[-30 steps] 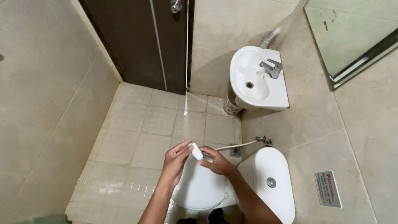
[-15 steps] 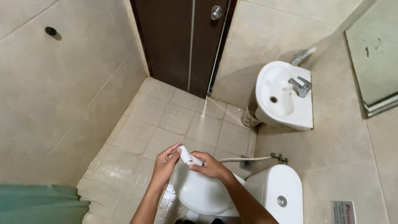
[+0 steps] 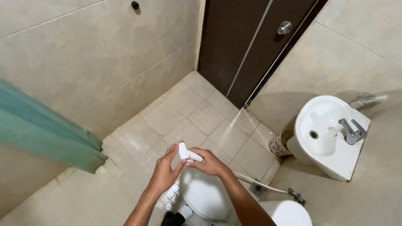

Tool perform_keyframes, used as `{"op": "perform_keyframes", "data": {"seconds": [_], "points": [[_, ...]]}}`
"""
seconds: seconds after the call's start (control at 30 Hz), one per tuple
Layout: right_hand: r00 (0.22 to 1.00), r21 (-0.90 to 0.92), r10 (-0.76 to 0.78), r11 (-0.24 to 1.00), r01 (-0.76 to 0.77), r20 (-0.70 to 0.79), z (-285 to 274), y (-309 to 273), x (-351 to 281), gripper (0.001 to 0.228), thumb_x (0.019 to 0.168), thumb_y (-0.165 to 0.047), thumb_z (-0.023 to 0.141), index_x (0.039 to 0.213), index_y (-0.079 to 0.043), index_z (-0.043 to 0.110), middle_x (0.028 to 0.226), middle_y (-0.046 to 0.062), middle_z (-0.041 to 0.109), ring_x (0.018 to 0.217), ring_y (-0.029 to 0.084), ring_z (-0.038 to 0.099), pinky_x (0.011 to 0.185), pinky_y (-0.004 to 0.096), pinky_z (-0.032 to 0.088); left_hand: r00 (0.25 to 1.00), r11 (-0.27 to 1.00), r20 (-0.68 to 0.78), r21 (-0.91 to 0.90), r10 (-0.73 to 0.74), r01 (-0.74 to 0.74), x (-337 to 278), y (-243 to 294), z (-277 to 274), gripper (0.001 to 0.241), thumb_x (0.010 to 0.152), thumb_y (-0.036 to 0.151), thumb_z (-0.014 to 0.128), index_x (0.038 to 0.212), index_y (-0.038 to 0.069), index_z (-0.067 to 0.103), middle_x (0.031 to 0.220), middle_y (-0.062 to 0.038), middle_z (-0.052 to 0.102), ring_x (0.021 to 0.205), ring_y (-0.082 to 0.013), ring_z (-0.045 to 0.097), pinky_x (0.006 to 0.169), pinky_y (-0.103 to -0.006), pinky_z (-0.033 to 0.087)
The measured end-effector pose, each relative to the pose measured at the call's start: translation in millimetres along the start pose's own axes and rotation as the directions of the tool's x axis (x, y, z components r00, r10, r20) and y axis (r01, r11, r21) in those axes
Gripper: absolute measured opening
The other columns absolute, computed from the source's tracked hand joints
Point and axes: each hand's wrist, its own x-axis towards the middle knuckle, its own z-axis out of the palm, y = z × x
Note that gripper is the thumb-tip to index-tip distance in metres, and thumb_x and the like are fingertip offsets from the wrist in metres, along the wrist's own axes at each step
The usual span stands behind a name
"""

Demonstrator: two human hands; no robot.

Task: The person uses a handheld bidet sprayer to rinse the bathroom floor and the toilet bowl. They direct the water stream across the tiled floor and into the toilet, moving the sprayer around to cover different areas.

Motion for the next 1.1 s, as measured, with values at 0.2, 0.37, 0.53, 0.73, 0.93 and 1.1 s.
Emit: {"op": "perform_keyframes", "data": {"seconds": [0.2,0.37,0.53,0.73,0.93,1.1], "points": [[0.996,-0.123,0.065,0.991,-0.058,0.056,-6.0,-16.8,-0.4,0.034,0.086,-0.032,0.082,0.11,-0.009,0.074,0.09,0.004,0.073,0.081,0.013,0.062,0.072,0.032,0.052,0.991,0.997,-0.112,-0.043,-0.068,0.063,-24.8,21.5,5.9,0.064,0.089,0.014,0.074,0.147,0.002,0.049,0.154,-0.021,0.047,0.147,-0.0384,0.036,0.118,-0.042,0.034],[0.992,-0.157,-0.053,0.985,0.071,0.114,-5.9,-23.2,6.3,0.035,0.085,-0.032,0.083,0.109,-0.009,0.074,0.094,0.004,0.076,0.083,0.012,0.065,0.075,0.032,0.053,0.969,0.999,-0.246,-0.039,-0.012,0.003,-40.6,27.6,11.9,0.066,0.09,0.013,0.072,0.15,0.003,0.045,0.156,-0.021,0.045,0.149,-0.0384,0.036,0.12,-0.0422,0.031],[0.989,-0.232,-0.079,0.967,0.107,0.127,-4.2,-39.7,5.9,0.034,0.084,-0.032,0.082,0.108,-0.009,0.074,0.091,0.006,0.076,0.08,0.015,0.066,0.074,0.033,0.053,0.955,0.994,-0.281,-0.082,-0.098,0.078,-49.2,38.1,12.7,0.067,0.091,0.013,0.068,0.153,0.006,0.042,0.16,-0.018,0.04,0.15,-0.0388,0.031,0.118,-0.0412,0.034],[0.984,-0.3,-0.103,0.943,0.143,0.145,2.7,-52.5,23.2,0.031,0.085,-0.028,0.079,0.108,-0.008,0.073,0.088,0.008,0.074,0.076,0.018,0.065,0.07,0.035,0.053,0.921,0.997,-0.387,-0.078,-0.04,0.011,-45.7,39.3,5.4,0.064,0.093,0.015,0.069,0.151,0.003,0.044,0.159,-0.021,0.041,0.151,-0.0421,0.031,0.117,-0.0438,0.034],[0.971,-0.32,-0.22,0.917,0.238,0.092,15.1,-61.5,49.5,0.031,0.086,-0.03,0.077,0.107,-0.007,0.071,0.082,0.011,0.072,0.07,0.021,0.065,0.067,0.036,0.052,0.887,0.993,-0.452,-0.106,-0.095,0.053,-24.9,32.9,-6.4,0.065,0.095,0.021,0.069,0.152,0.003,0.043,0.145,-0.026,0.056,0.147,-0.0455,0.036,0.114,-0.0447,0.041],[0.987,-0.396,-0.154,0.905,0.157,0.039,27.1,-89.3,69.0,0.033,0.084,-0.03,0.077,0.109,-0.009,0.072,0.077,0.013,0.071,0.066,0.024,0.063,0.066,0.037,0.052,0.801,0.99,-0.598,-0.125,-0.028,-0.059,-5.4,24.0,-29.1,0.057,0.094,0.019,0.071,0.146,0.002,0.055,0.127,-0.029,0.067,0.134,-0.0382,0.059,0.104,-0.0402,0.052]]}}
